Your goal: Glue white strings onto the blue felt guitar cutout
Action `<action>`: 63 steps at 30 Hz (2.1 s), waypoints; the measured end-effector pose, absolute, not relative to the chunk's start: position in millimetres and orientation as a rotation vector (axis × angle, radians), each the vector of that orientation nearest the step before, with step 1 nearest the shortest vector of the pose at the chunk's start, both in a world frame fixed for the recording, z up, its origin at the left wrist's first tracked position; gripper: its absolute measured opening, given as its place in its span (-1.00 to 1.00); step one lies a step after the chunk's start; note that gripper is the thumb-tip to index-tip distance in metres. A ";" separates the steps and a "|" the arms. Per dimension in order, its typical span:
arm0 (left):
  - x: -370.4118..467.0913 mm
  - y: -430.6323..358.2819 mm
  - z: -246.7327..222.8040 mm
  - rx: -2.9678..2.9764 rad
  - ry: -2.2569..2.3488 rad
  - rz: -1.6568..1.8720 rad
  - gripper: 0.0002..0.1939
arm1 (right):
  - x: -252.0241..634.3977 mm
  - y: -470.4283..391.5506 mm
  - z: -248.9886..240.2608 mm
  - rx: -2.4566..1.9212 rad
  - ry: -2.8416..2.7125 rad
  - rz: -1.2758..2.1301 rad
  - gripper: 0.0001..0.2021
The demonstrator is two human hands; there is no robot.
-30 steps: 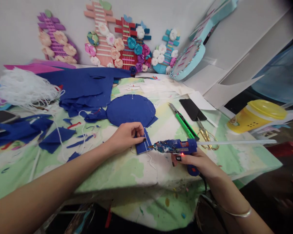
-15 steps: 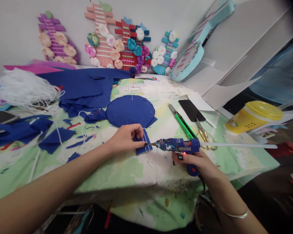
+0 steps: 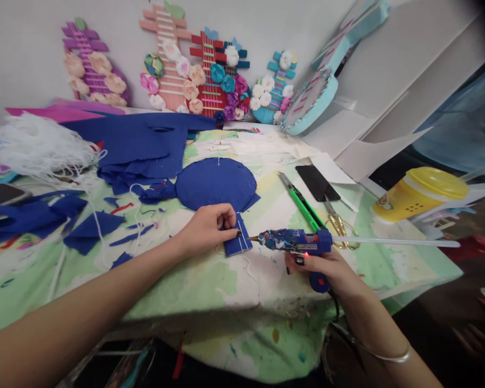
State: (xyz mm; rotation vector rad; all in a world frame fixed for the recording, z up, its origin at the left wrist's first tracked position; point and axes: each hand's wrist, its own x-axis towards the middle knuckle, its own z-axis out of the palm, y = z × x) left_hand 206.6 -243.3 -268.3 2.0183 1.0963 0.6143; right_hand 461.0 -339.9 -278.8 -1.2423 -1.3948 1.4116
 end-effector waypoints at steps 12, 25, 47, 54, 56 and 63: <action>208.5 -241.6 -268.7 1.941 1.080 0.648 -0.88 | 461.5 -339.7 -280.7 -1.191 -1.409 1.398 -0.85; 189.1 -236.1 -262.1 1.993 0.909 0.746 -0.81 | 465.5 -340.7 -290.0 -1.146 -1.361 1.379 -0.80; 201.1 -212.1 -255.1 3.197 0.693 0.209 -0.49 | 520.2 -328.2 -248.7 -2.480 -1.567 -0.152 -0.78; 193.1 -192.5 -209.9 2.861 0.612 0.490 -0.48 | 506.5 -315.0 -245.6 -2.504 -1.532 -0.332 -0.74; 192.0 -186.4 -194.9 2.760 0.594 0.580 -0.57 | 490.1 -312.2 -240.5 -2.432 -1.555 -0.398 -0.72; 187.7 -163.8 -157.8 2.594 0.847 0.883 -0.69 | 430.6 -292.1 -214.2 -1.660 -1.800 -0.085 -0.76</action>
